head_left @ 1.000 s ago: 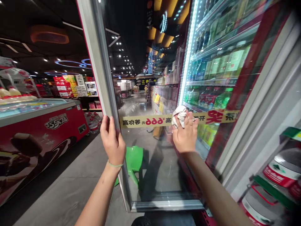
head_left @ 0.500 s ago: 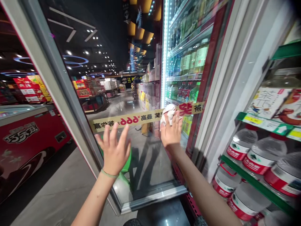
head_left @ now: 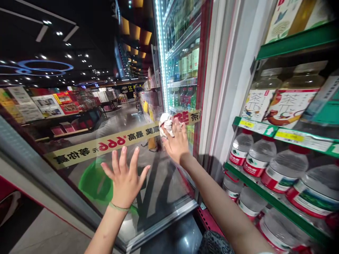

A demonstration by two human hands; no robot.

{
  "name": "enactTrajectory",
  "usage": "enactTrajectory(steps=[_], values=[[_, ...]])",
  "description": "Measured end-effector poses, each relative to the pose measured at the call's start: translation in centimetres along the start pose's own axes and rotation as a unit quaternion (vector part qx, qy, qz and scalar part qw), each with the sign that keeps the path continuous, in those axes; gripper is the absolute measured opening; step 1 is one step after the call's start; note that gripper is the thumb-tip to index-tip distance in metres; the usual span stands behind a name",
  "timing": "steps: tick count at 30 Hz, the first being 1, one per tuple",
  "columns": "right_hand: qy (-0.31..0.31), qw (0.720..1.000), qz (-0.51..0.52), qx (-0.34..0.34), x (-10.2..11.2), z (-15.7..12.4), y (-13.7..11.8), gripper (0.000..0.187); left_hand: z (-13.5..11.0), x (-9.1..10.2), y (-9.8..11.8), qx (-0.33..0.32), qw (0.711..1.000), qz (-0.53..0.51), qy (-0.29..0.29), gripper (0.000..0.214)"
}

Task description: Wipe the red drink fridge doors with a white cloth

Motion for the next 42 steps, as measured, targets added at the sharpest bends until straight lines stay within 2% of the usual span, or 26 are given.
enactTrajectory(steps=[2,5,7,9,10,12,14,18,19,20,22,24,25,27,29,30,32,35,36,38,40,42], values=[[0.028,0.999,0.009,-0.015,0.4,0.4,2.2,0.06,0.0,0.1,-0.2,0.004,1.0,-0.005,-0.005,0.087],[0.105,0.985,0.009,-0.139,0.6,-1.4,6.3,0.062,0.0,0.1,-0.5,0.004,1.0,-0.009,-0.012,0.086],[0.083,0.982,-0.01,-0.168,-0.2,-3.9,7.0,0.062,0.0,0.0,-0.5,-0.001,1.0,-0.008,-0.013,0.086],[0.057,0.986,-0.021,-0.152,-1.3,-6.0,5.8,0.062,0.1,-0.2,-0.5,-0.01,1.0,0.001,-0.013,0.088],[0.049,0.991,-0.021,-0.122,-1.7,-6.6,4.8,0.06,0.1,-0.2,-0.5,-0.016,1.0,0.008,-0.013,0.088],[0.023,0.999,-0.016,-0.038,-2.4,-6.9,3.1,0.055,0.0,-0.3,-0.6,-0.028,0.999,0.026,-0.01,0.09],[0.021,1.0,-0.021,-0.009,-2.6,-6.6,2.7,0.052,-0.1,-0.4,-0.7,-0.036,0.999,0.033,-0.008,0.09],[0.094,0.987,-0.03,-0.13,-2.8,-8.2,3.7,0.054,-0.3,-0.5,-1.1,-0.041,0.999,0.022,-0.004,0.089],[0.105,0.984,-0.026,-0.139,-3.0,-9.1,3.4,0.054,-0.4,-0.5,-1.1,-0.044,0.999,0.027,-0.001,0.09],[0.105,0.986,-0.021,-0.124,-3.2,-9.9,2.7,0.053,-0.5,-0.5,-1.1,-0.049,0.998,0.036,0.004,0.09],[0.086,0.995,-0.011,-0.048,-3.5,-10.9,0.9,0.046,-0.6,-0.5,-1.0,-0.062,0.996,0.054,0.014,0.092],[0.045,0.999,0.0,0.023,-3.7,-11.0,-0.4,0.041,-0.6,-0.4,-0.8,-0.068,0.995,0.065,0.017,0.092],[0.025,0.999,0.005,0.03,-3.7,-10.8,-0.6,0.041,-0.7,-0.3,-0.7,-0.065,0.996,0.066,0.016,0.092],[0.015,1.0,0.012,-0.018,-3.6,-10.5,-0.3,0.043,-0.8,-0.3,-0.5,-0.053,0.997,0.062,0.009,0.09],[0.05,0.995,0.011,-0.09,-3.4,-10.7,0.1,0.045,-0.8,-0.3,-0.4,-0.038,0.998,0.052,0.002,0.087],[0.071,0.992,0.007,-0.104,-3.3,-10.8,-0.1,0.046,-0.8,-0.4,-0.3,-0.032,0.998,0.048,0.001,0.086],[0.086,0.994,0.001,-0.062,-3.4,-11.0,-1.3,0.043,-0.6,-0.5,-0.3,-0.023,0.999,0.045,0.003,0.085],[0.061,0.997,0.0,0.046,-3.7,-10.6,-3.3,0.04,-0.6,-0.4,-0.3,-0.019,0.999,0.046,0.006,0.084],[0.056,0.997,0.0,0.056,-3.7,-10.4,-3.7,0.042,-0.9,-0.3,-0.2,-0.017,0.999,0.049,0.003,0.084],[0.061,0.998,-0.001,0.028,-3.8,-10.3,-3.8,0.048,-2.1,0.2,0.0,0.002,0.998,0.059,-0.007,0.083],[0.063,0.998,0.007,-0.008,-3.9,-10.7,-4.1,0.051,-4.2,0.8,0.1,0.045,0.996,0.078,-0.009,0.084],[0.051,0.998,0.023,-0.004,-4.1,-11.0,-5.0,0.051,-6.8,0.8,0.2,0.081,0.992,0.093,-0.024,0.086]])
Point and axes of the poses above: each hand's wrist, its own z-axis towards the middle knuckle, its own x-axis out of the back of the hand, y = z × x, the point moved 3 cm from there along z, towards the middle knuckle, and after that the axes turned 8 degrees about x, right-handed, at the moved point
